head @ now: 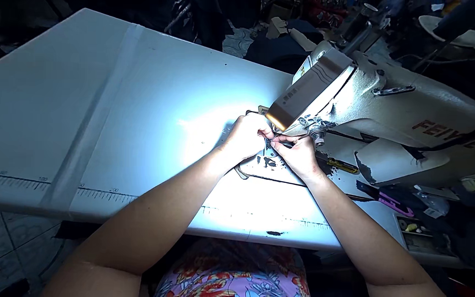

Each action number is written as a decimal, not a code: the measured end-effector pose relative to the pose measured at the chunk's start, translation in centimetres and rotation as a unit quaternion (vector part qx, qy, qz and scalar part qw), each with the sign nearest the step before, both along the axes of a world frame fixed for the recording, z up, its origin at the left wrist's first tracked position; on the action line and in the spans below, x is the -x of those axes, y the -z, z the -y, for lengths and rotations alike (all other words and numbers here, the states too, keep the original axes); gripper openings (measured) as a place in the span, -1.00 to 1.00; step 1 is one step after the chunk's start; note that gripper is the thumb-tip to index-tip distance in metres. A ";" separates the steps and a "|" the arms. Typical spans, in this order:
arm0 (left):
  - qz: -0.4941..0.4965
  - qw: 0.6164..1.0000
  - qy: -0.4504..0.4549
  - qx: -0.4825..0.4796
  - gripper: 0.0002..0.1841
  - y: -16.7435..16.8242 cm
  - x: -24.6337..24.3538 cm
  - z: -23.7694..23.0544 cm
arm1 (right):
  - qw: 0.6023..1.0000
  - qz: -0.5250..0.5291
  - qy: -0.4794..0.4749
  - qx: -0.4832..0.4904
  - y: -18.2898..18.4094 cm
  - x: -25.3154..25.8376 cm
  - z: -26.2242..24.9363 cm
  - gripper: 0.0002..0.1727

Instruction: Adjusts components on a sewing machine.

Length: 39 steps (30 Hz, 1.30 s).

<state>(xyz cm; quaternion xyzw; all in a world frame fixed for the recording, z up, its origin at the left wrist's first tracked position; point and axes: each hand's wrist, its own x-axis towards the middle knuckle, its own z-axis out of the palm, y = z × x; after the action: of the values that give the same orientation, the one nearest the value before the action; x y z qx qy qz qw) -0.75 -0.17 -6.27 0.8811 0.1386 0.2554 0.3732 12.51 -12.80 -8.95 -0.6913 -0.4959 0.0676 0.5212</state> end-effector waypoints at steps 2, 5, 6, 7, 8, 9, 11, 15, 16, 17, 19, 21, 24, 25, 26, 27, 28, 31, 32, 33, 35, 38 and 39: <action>-0.014 1.000 0.008 0.002 -0.74 -0.1 0.0 0.0 | 1.000 0.010 0.005 0.019 -0.2 0.0 0.2 -0.75; -0.005 1.000 -0.003 0.002 -0.73 0.1 -0.1 -0.1 | 0.998 0.058 0.014 0.035 -0.2 0.0 0.4 -0.83; -0.003 1.000 -0.008 0.003 -0.74 0.1 -0.1 -0.2 | 0.997 0.065 0.017 0.039 -0.2 0.0 0.5 -0.85; -0.005 1.000 -0.012 0.004 -0.74 0.0 0.0 -0.2 | 0.997 0.068 0.019 0.041 -0.2 0.0 0.5 -0.85; -0.007 1.000 -0.017 0.006 -0.75 -0.1 0.0 -0.2 | 0.996 0.068 0.021 0.043 -0.2 0.1 0.5 -0.85; -0.007 1.000 -0.021 0.007 -0.75 -0.2 0.0 -0.1 | 0.997 0.066 0.021 0.044 -0.2 0.1 0.5 -0.85; 0.000 1.000 -0.023 0.000 -0.76 -0.2 0.0 -0.1 | 0.997 0.066 0.020 0.037 -0.2 0.1 0.5 -0.86; -0.005 1.000 -0.017 0.004 -0.78 -0.1 -0.1 0.0 | 0.997 0.058 0.025 0.036 -0.3 0.3 0.5 -0.87; -0.010 1.000 -0.015 0.011 -0.80 -0.2 -0.1 0.0 | 0.997 0.059 0.025 0.035 -0.3 0.3 0.4 -0.87; -0.015 1.000 -0.012 0.020 -0.82 -0.1 -0.2 0.0 | 0.997 0.059 0.024 0.034 -0.2 0.3 0.4 -0.87; -0.020 0.999 -0.006 0.041 -0.91 0.0 -0.5 0.0 | 0.998 0.057 0.021 0.029 -0.1 0.2 0.4 -0.88; -0.027 0.998 -0.010 0.059 -0.88 0.2 -0.8 0.2 | 0.998 0.047 0.018 0.023 0.0 0.0 0.4 -0.88; -0.021 0.997 -0.038 0.060 -0.84 0.4 -1.2 0.5 | 0.999 0.023 0.019 0.021 0.1 -0.1 0.4 -0.84; -0.017 0.997 -0.044 0.057 -0.84 0.5 -1.3 0.6 | 0.999 0.017 0.019 0.021 0.0 -0.1 0.4 -0.81; -0.009 0.998 -0.046 0.053 -0.83 0.7 -1.4 0.6 | 0.999 0.014 0.019 0.025 -0.1 0.0 0.4 -0.77; -0.003 0.998 -0.045 0.053 -0.81 0.8 -1.5 0.6 | 0.999 0.011 0.020 0.025 -0.1 0.0 0.4 -0.74; 0.001 0.998 -0.042 0.057 -0.81 0.9 -1.5 0.6 | 0.999 0.007 0.024 0.025 -0.1 0.0 0.3 -0.71; 0.012 0.998 -0.034 0.058 -0.79 1.0 -1.5 0.5 | 0.999 0.007 0.042 0.025 -0.1 0.2 0.2 -0.65; 0.018 0.998 -0.030 0.050 -0.78 1.1 -1.6 0.4 | 0.999 0.010 0.047 0.025 -0.1 0.1 0.2 -0.64; 0.020 0.998 -0.024 0.048 -0.77 1.1 -1.6 0.3 | 0.998 0.012 0.049 0.025 -0.1 0.0 0.2 -0.63; 0.017 0.999 -0.013 0.047 -0.76 1.0 -1.5 0.1 | 0.998 0.007 0.048 0.031 -0.2 0.0 0.3 -0.63; -0.002 0.999 0.010 0.050 -0.74 0.6 -1.4 -0.3 | 0.999 0.000 0.034 0.026 0.0 0.0 0.2 -0.65; -0.006 0.998 0.020 0.053 -0.75 0.5 -1.4 -0.4 | 0.999 0.001 0.030 0.024 0.0 0.0 0.2 -0.65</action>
<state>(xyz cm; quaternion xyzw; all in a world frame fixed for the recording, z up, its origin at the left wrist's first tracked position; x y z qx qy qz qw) 0.60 0.26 -6.79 0.8642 0.1369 0.2345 0.4236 12.50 -13.02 -8.97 -0.7183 -0.4733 0.0632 0.5061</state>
